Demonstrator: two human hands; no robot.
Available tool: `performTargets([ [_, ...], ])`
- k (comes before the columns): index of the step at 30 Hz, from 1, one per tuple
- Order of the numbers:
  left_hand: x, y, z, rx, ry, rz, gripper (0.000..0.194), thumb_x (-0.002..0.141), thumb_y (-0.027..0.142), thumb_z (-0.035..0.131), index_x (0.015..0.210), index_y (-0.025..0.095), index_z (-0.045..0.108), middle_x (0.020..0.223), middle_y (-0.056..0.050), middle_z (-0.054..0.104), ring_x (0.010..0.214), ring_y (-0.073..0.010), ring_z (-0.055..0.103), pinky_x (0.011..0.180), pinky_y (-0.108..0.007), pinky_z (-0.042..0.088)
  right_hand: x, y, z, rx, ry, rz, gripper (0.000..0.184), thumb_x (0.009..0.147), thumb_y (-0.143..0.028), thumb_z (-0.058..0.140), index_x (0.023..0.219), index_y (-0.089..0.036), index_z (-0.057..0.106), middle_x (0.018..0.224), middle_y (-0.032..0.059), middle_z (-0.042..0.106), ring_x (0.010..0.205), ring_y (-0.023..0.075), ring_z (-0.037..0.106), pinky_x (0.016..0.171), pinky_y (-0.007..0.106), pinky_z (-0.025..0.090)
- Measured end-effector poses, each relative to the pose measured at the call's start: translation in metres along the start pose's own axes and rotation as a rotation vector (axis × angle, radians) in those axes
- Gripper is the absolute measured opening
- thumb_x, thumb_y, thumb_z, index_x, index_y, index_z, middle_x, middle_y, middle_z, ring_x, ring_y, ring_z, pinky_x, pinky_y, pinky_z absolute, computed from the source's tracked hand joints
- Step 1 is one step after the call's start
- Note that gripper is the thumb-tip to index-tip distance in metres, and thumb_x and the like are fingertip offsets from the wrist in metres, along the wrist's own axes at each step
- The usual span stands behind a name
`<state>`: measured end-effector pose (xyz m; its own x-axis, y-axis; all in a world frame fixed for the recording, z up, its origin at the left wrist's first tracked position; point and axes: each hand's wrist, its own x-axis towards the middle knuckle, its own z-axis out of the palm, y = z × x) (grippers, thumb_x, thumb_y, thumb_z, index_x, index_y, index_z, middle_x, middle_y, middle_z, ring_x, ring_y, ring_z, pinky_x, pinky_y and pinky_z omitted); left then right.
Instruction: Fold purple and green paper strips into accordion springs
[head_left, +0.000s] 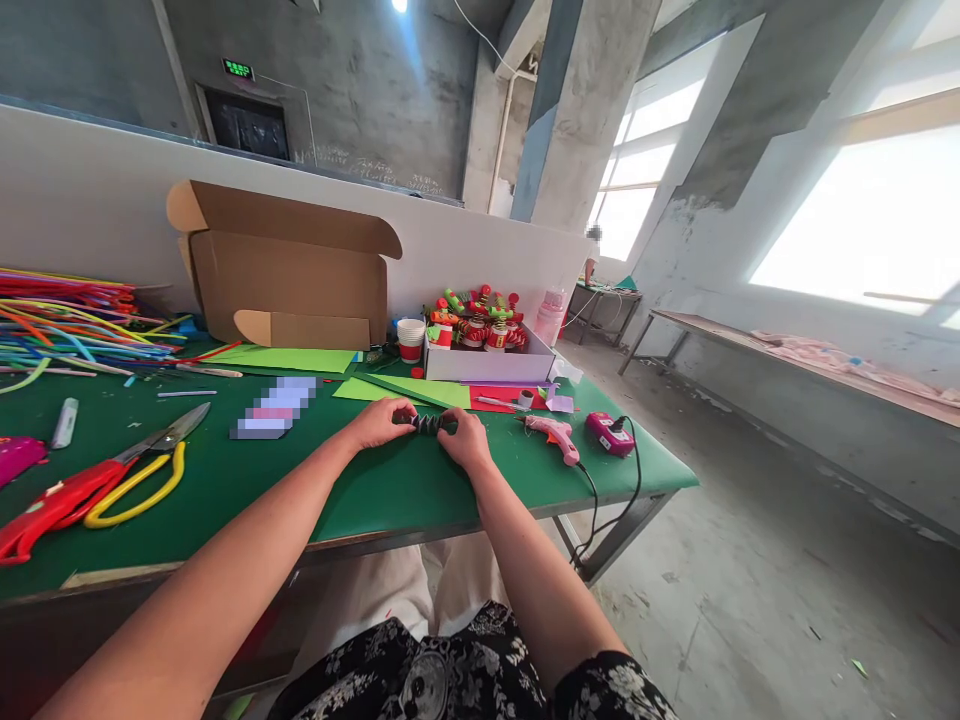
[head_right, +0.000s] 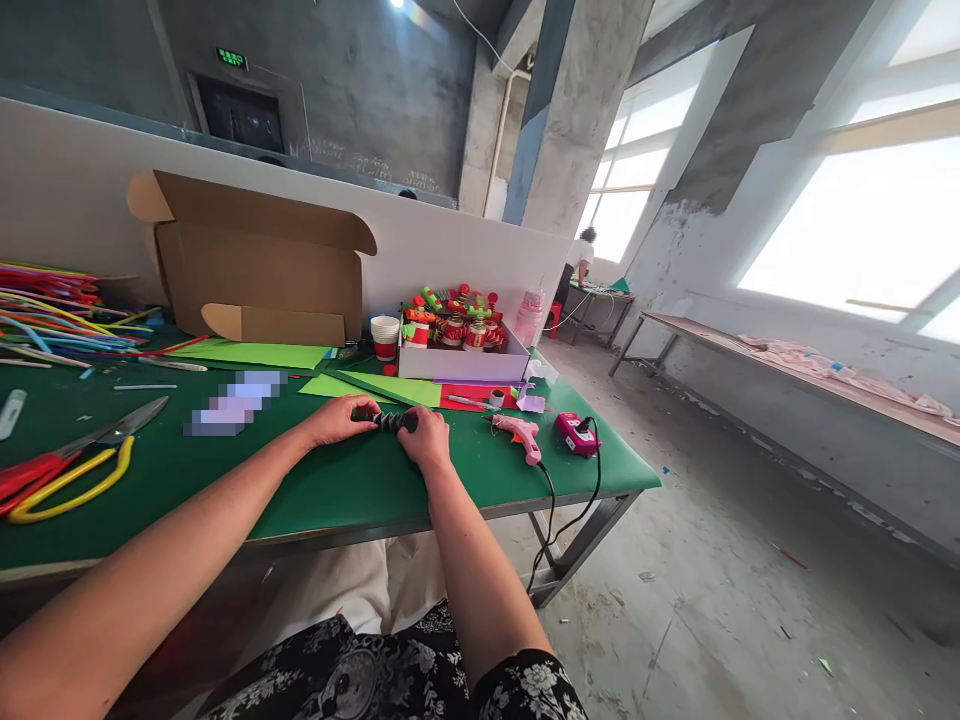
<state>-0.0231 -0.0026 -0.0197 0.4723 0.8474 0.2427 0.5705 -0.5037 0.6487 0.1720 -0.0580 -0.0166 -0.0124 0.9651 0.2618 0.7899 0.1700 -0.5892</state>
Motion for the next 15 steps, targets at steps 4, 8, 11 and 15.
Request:
performTargets([
  [4, 0.001, -0.003, 0.003, -0.025, 0.002, 0.018, 0.040, 0.065, 0.056, 0.067, 0.088, 0.023, 0.065, 0.083, -0.003, 0.071, 0.081, -0.0235, 0.066, 0.076, -0.035, 0.052, 0.000, 0.001, 0.001, -0.030, -0.025, -0.016, 0.030, 0.074, -0.018, 0.062, 0.102, -0.026, 0.065, 0.104, 0.0029, 0.072, 0.105, 0.0246, 0.062, 0.091, 0.039, 0.047],
  [8, 0.003, -0.005, 0.006, -0.013, 0.057, 0.028, 0.060, 0.063, 0.060, 0.069, 0.108, 0.022, 0.063, 0.099, -0.007, 0.071, 0.090, -0.0253, 0.064, 0.082, -0.038, 0.051, -0.001, 0.000, 0.001, -0.040, -0.038, -0.029, 0.044, 0.072, -0.020, 0.065, 0.116, -0.027, 0.060, 0.118, 0.0049, 0.068, 0.113, 0.0264, 0.059, 0.096, 0.041, 0.045],
  [11, 0.004, -0.004, 0.012, 0.023, 0.076, 0.035, 0.062, 0.064, 0.062, 0.069, 0.111, 0.021, 0.063, 0.106, -0.009, 0.070, 0.097, -0.0276, 0.063, 0.087, -0.040, 0.050, -0.001, -0.001, 0.001, -0.033, -0.055, -0.056, 0.052, 0.072, -0.021, 0.067, 0.123, -0.026, 0.057, 0.126, 0.0067, 0.064, 0.119, 0.0281, 0.056, 0.099, 0.044, 0.043],
  [15, 0.006, -0.001, 0.018, 0.088, 0.062, 0.041, 0.053, 0.066, 0.061, 0.069, 0.104, 0.023, 0.067, 0.105, -0.008, 0.071, 0.103, -0.0306, 0.061, 0.091, -0.042, 0.048, 0.000, 0.000, 0.004, -0.010, -0.051, -0.087, 0.051, 0.074, -0.019, 0.066, 0.123, -0.028, 0.057, 0.126, 0.0050, 0.064, 0.120, 0.0268, 0.055, 0.100, 0.043, 0.042],
])
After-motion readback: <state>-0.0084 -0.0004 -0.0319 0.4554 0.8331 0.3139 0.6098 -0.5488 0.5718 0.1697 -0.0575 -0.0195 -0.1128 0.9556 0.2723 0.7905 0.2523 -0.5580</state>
